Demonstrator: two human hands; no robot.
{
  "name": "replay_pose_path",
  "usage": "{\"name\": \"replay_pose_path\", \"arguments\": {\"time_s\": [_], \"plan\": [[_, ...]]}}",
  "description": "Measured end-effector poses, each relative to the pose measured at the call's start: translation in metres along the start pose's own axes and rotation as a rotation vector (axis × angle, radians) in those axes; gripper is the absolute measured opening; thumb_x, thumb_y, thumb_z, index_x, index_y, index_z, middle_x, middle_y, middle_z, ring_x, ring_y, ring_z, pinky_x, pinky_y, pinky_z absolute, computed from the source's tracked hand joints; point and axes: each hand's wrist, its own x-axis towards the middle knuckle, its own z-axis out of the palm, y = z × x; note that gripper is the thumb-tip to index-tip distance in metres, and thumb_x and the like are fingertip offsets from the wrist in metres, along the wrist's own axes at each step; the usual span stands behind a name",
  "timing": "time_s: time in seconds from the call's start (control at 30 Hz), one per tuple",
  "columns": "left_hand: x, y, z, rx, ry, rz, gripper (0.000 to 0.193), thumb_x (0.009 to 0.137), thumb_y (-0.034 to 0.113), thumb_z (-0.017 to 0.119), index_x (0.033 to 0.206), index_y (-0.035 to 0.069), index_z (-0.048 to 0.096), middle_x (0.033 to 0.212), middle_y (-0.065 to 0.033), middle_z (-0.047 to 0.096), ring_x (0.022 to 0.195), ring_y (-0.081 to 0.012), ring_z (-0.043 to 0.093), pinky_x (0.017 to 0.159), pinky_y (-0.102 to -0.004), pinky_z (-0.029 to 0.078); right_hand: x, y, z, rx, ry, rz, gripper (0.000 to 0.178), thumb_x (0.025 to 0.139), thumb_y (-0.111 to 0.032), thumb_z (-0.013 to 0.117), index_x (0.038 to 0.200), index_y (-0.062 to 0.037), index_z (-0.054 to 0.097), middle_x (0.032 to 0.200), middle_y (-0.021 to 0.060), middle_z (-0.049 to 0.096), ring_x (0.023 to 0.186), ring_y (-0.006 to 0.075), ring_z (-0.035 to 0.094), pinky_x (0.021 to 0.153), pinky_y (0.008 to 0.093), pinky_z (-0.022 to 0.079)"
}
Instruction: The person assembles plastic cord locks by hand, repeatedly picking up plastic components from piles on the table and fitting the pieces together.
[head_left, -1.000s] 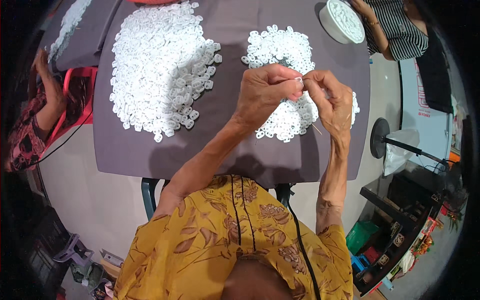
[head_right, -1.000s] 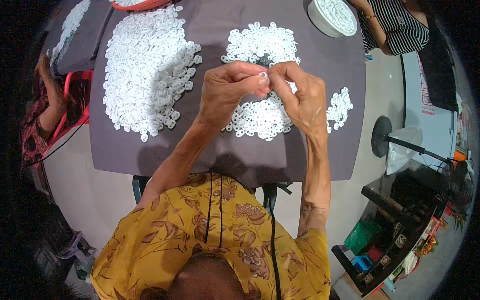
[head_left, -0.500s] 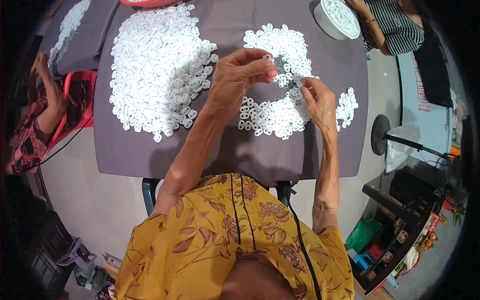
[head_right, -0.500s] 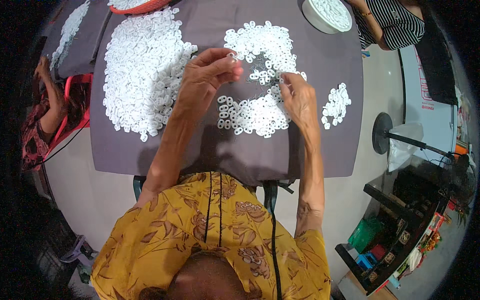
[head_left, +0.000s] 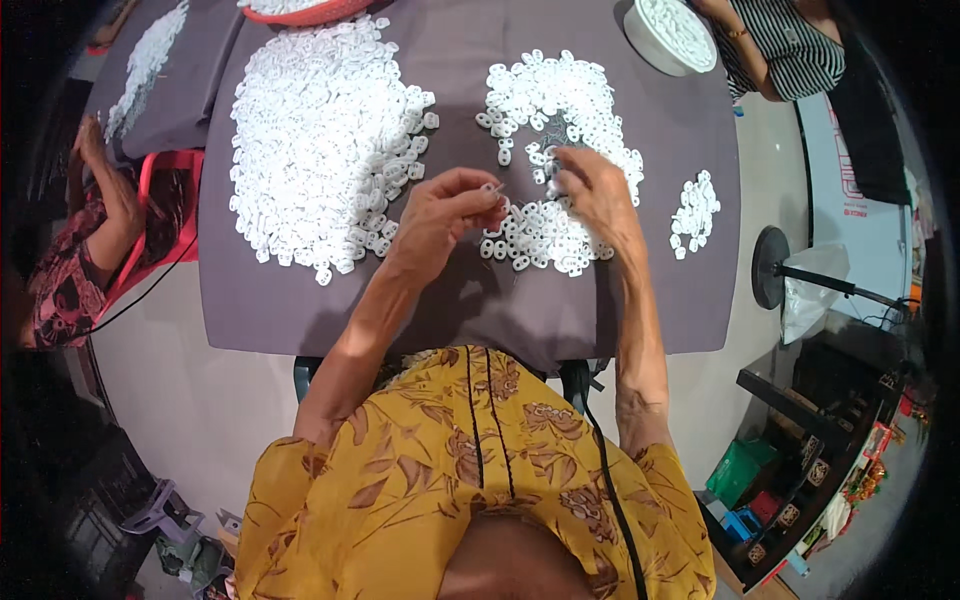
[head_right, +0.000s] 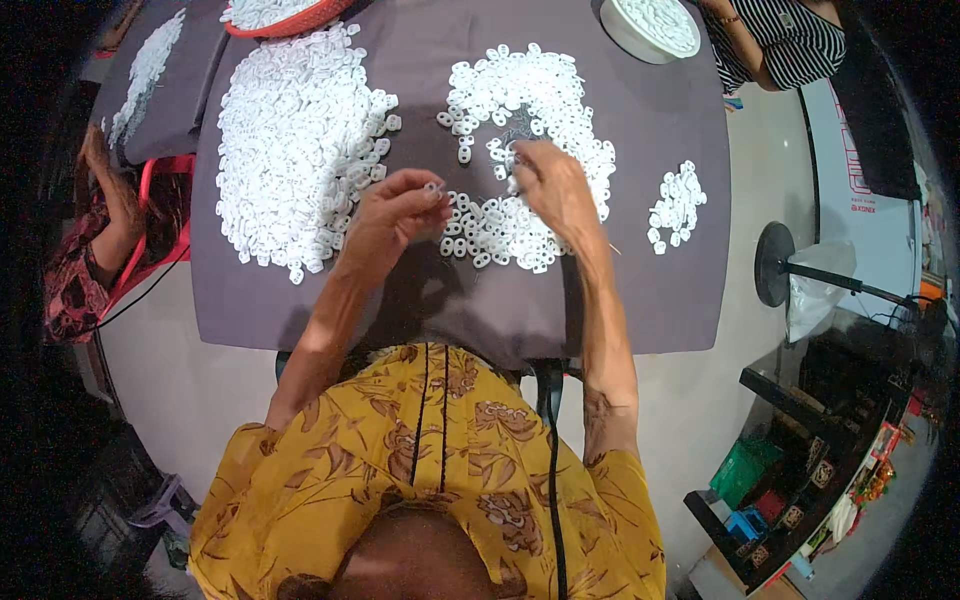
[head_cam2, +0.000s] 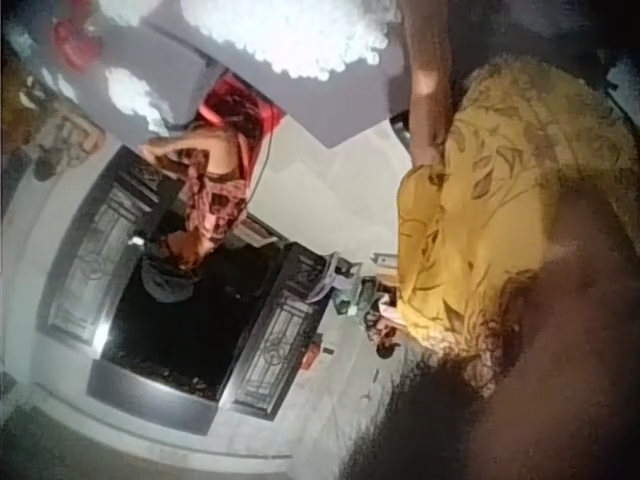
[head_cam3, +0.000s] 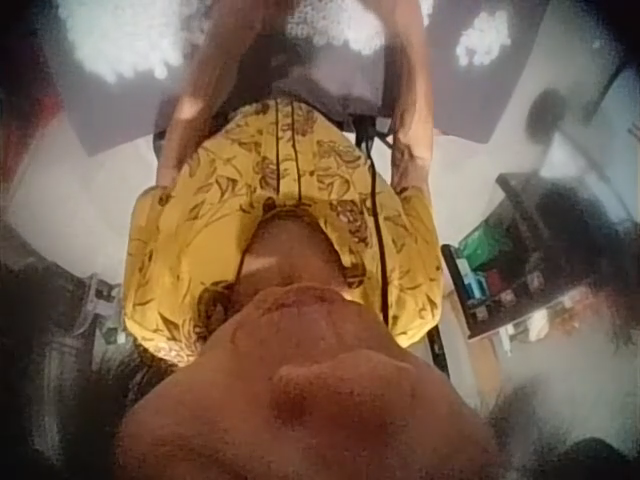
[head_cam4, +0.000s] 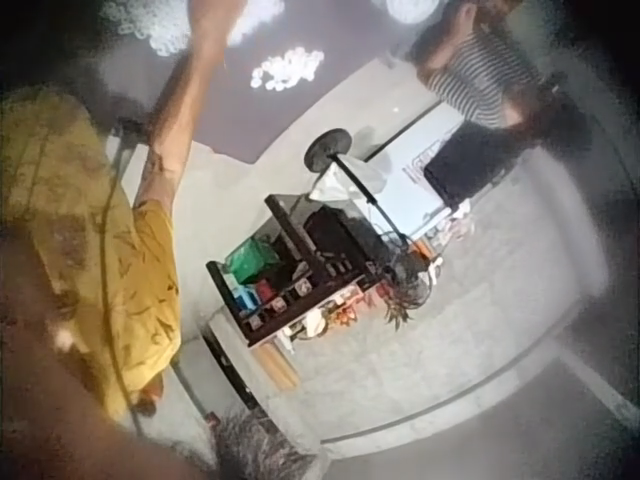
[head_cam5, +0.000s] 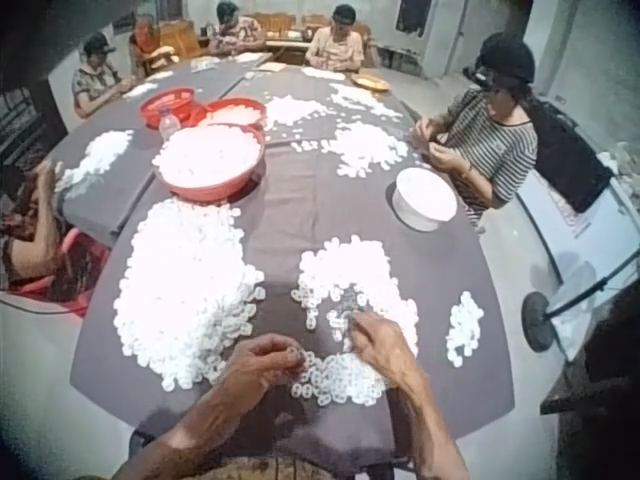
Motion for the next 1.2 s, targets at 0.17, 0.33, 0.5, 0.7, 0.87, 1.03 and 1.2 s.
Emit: {"name": "replay_pose_path", "arguments": {"time_s": [0.17,0.33,0.5,0.7,0.87,1.03,1.2], "plan": [[-0.017,-0.02,-0.023,0.044,-0.055,0.003,0.008,0.082,0.007,0.055,0.088,0.002,0.056,0.081,-0.0064,0.06,0.073,-0.014,0.058,0.069,-0.0277,0.048,-0.022,0.008,-0.042,0.053,0.209,0.118,0.017,0.079,-0.009,0.055,0.091,0.0012,0.06,0.075,0.0086,0.06,0.068,0.0152,0.056,0.063,0.0278,0.044],[-0.026,-0.028,-0.035,0.085,-0.072,-0.059,0.007,0.08,0.005,0.055,0.086,0.002,0.056,0.08,-0.006,0.059,0.074,-0.0141,0.057,0.072,-0.0284,0.048,-0.059,0.004,-0.064,0.051,-0.132,0.274,0.011,0.077,-0.008,0.056,0.08,0.0025,0.059,0.062,0.0049,0.053,0.058,0.0115,0.046,0.054,0.0275,0.04],[-0.022,-0.024,-0.037,-0.005,-0.228,-0.043,0.008,0.079,0.003,0.056,0.087,0.0,0.056,0.081,-0.0073,0.06,0.075,-0.0145,0.059,0.072,-0.0278,0.049,-0.078,0.01,-0.058,-0.087,-0.544,0.176,0.004,0.07,0.0,0.058,0.07,0.0029,0.055,0.055,0.0092,0.048,0.05,0.0154,0.045,0.048,0.0301,0.038],[-0.019,-0.029,-0.043,0.02,-0.206,-0.06,0.007,0.079,0.002,0.055,0.086,0.0,0.057,0.084,-0.0083,0.06,0.078,-0.0166,0.059,0.075,-0.0298,0.048,-0.086,0.004,-0.051,-0.329,-0.762,0.117,0.015,0.064,-0.013,0.066,0.067,0.0006,0.06,0.06,0.0177,0.056,0.058,0.0326,0.054,0.053,0.0379,0.043],[-0.019,-0.03,-0.045,0.029,-0.227,-0.066,0.008,0.079,0.001,0.055,0.086,0.0,0.057,0.083,-0.0083,0.06,0.078,-0.0165,0.059,0.075,-0.0297,0.048,-0.103,0.012,-0.047,-0.512,-0.954,0.214,0.016,0.06,-0.018,0.069,0.064,-0.0027,0.063,0.06,0.0167,0.058,0.06,0.0337,0.057,0.054,0.0392,0.044],[-0.019,-0.029,-0.045,0.082,-0.227,-0.052,0.009,0.078,0.0,0.054,0.086,-0.001,0.057,0.084,-0.0081,0.06,0.078,-0.016,0.059,0.075,-0.0293,0.048,-0.102,0.014,-0.04,-0.559,-0.973,0.216,0.029,0.058,-0.025,0.072,0.067,0.0013,0.064,0.064,0.02,0.06,0.067,0.0352,0.06,0.061,0.0406,0.048],[-0.019,-0.029,-0.048,0.088,-0.262,-0.04,0.008,0.078,0.001,0.055,0.086,-0.001,0.058,0.081,-0.0081,0.06,0.077,-0.0147,0.059,0.074,-0.0277,0.048,-0.105,0.012,-0.038,-0.557,-0.922,0.196,0.029,0.059,-0.026,0.072,0.065,0.0008,0.063,0.063,0.0209,0.059,0.066,0.0354,0.06,0.061,0.0408,0.048]]}}
